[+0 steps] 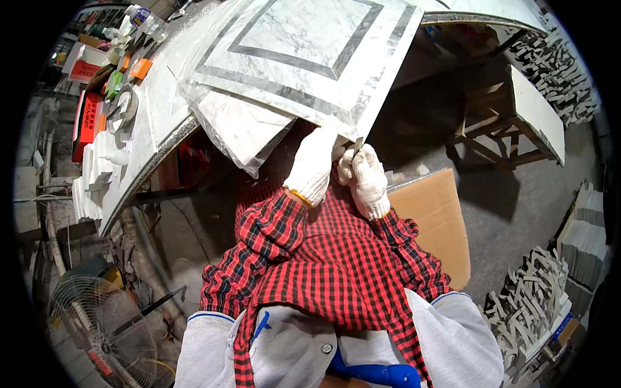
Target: The person applies a white paste to the edges of a square marble-patterned tile using a small metal spatula. They spread the paste along the inner and outer borders, then lift and reposition the tile on the workbench.
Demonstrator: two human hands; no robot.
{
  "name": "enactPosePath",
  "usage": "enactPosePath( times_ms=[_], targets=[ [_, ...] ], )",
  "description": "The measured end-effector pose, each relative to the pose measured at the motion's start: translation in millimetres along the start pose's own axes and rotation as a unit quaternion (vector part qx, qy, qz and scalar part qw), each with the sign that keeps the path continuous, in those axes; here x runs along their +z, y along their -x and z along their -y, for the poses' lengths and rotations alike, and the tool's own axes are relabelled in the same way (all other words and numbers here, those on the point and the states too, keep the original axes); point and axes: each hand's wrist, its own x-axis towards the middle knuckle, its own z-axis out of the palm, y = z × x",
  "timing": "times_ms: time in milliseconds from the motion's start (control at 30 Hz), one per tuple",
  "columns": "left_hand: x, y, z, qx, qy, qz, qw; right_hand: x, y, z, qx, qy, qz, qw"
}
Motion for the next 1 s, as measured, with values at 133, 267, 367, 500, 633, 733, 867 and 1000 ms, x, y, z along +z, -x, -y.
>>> enactPosePath(
  times_ms=[133, 267, 367, 500, 633, 733, 867, 1000],
  targets=[
    [5.8, 6.0, -8.4, -0.015, -0.013, -0.012, 1.000, -2.2, 5.6, 15.3, 0.022, 0.013, 0.000, 1.000],
    [3.8, 6.2, -6.4, -0.001, -0.023, -0.003, 1.000, -11.8, 1.4, 18.1, -0.013, -0.066, -0.035, 0.997],
    [6.7, 6.7, -8.4, -0.004, -0.026, -0.004, 1.000, -12.0, -20.5, 16.1, -0.004, -0.101, -0.086, 0.991],
    [9.0, 8.7, -8.8, 0.008, -0.010, 0.004, 1.000, 1.7, -35.8, 1.1, -0.058, -0.117, -0.110, 0.985],
    [11.7, 10.8, -9.6, 0.020, -0.029, -0.016, 0.999, -1.8, -13.9, -13.0, -0.011, -0.114, -0.016, 0.993],
    [8.1, 10.6, -12.1, -0.006, -0.015, 0.000, 1.000, -3.1, -8.8, -9.7, 0.020, -0.084, -0.021, 0.996],
    [18.1, 13.3, -18.4, 0.004, 0.005, 0.016, 1.000, 5.7, -9.4, -2.0, 0.028, -0.141, -0.042, 0.989],
    [16.3, 12.0, -14.2, 0.018, -0.016, 0.006, 1.000, -9.2, -23.5, -18.8, -0.021, -0.026, -0.105, 0.994]
  ],
)
